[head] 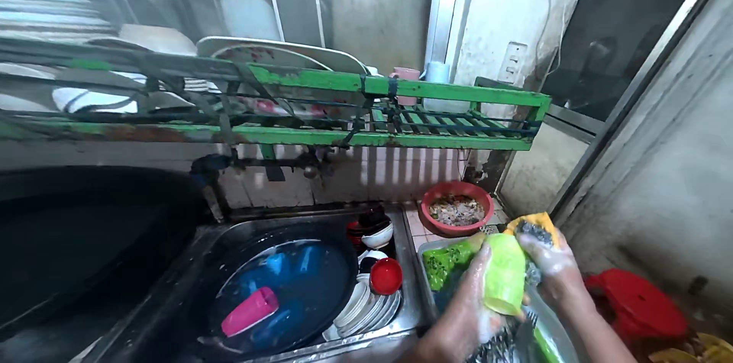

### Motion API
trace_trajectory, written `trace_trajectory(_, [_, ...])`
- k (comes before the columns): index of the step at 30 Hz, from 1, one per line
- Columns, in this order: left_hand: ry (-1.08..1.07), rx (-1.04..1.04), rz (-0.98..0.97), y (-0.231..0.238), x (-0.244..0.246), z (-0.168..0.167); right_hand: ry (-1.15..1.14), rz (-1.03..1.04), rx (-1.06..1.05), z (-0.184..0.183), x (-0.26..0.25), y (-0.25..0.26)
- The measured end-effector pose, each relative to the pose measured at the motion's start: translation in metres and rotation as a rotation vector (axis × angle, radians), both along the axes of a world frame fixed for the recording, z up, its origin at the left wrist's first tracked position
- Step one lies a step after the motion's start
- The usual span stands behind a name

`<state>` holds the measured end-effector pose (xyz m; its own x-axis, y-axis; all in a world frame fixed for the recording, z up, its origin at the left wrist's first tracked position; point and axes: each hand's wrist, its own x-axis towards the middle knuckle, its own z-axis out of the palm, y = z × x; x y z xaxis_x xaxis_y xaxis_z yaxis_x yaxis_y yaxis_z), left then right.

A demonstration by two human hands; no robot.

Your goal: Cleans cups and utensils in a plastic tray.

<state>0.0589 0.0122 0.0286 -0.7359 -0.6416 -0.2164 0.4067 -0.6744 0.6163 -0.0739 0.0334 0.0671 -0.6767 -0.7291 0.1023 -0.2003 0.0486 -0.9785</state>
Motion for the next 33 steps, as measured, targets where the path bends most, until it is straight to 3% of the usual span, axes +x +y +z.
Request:
trace_trajectory(2, [-0.007,-0.102,-0.119,-0.003,0.005,0.002,0.105,0.001,0.122,0.01,-0.004,-0.003])
trace_trajectory(5, [-0.321,-0.538,-0.13,-0.015,0.003,0.002,0.448,0.038,0.348,0.021,0.002,-0.001])
trace_trajectory(6, [-0.336,-0.561,-0.109,-0.015,0.002,0.003,0.432,0.033,0.33,0.017,0.001,0.0])
trace_trajectory(8, [-0.212,-0.388,0.019,-0.011,-0.002,0.003,0.27,-0.009,0.222,0.003,-0.005,0.001])
trace_trajectory(10, [-0.108,-0.134,0.213,-0.011,-0.01,0.001,0.258,0.01,0.179,-0.007,0.011,0.008])
trace_trajectory(13, [-0.104,0.047,0.411,-0.01,-0.016,-0.005,0.668,0.099,-0.051,-0.043,0.046,0.027])
trace_trajectory(15, [-0.078,0.122,0.388,0.005,-0.017,-0.008,0.984,0.126,-0.238,-0.062,0.04,0.022])
trace_trajectory(16, [-0.071,0.18,0.391,0.009,-0.023,-0.007,1.029,0.112,-0.232,-0.06,0.033,0.02])
trace_trajectory(19, [-0.088,0.262,0.386,0.009,-0.038,-0.003,0.684,0.042,0.0,-0.031,0.025,0.013])
trace_trajectory(21, [-0.082,0.256,0.374,0.01,-0.037,-0.002,0.671,-0.002,0.018,-0.027,0.028,0.008])
trace_trajectory(23, [-0.055,0.241,0.369,0.012,-0.03,0.0,0.975,0.05,-0.17,-0.048,0.029,0.013])
trace_trajectory(25, [-0.016,0.26,0.302,0.012,-0.012,0.003,1.073,0.208,-0.355,-0.07,0.019,0.022])
trace_trajectory(27, [-0.109,0.151,0.289,0.004,-0.002,-0.004,1.019,0.371,-0.339,-0.081,0.006,0.035])
trace_trajectory(30, [-0.293,-0.195,0.338,-0.024,0.033,-0.02,0.879,0.451,-0.185,-0.088,-0.011,0.052])
trace_trajectory(33, [-0.686,-0.624,0.552,-0.074,0.099,-0.034,0.771,0.497,0.053,-0.083,-0.045,0.078])
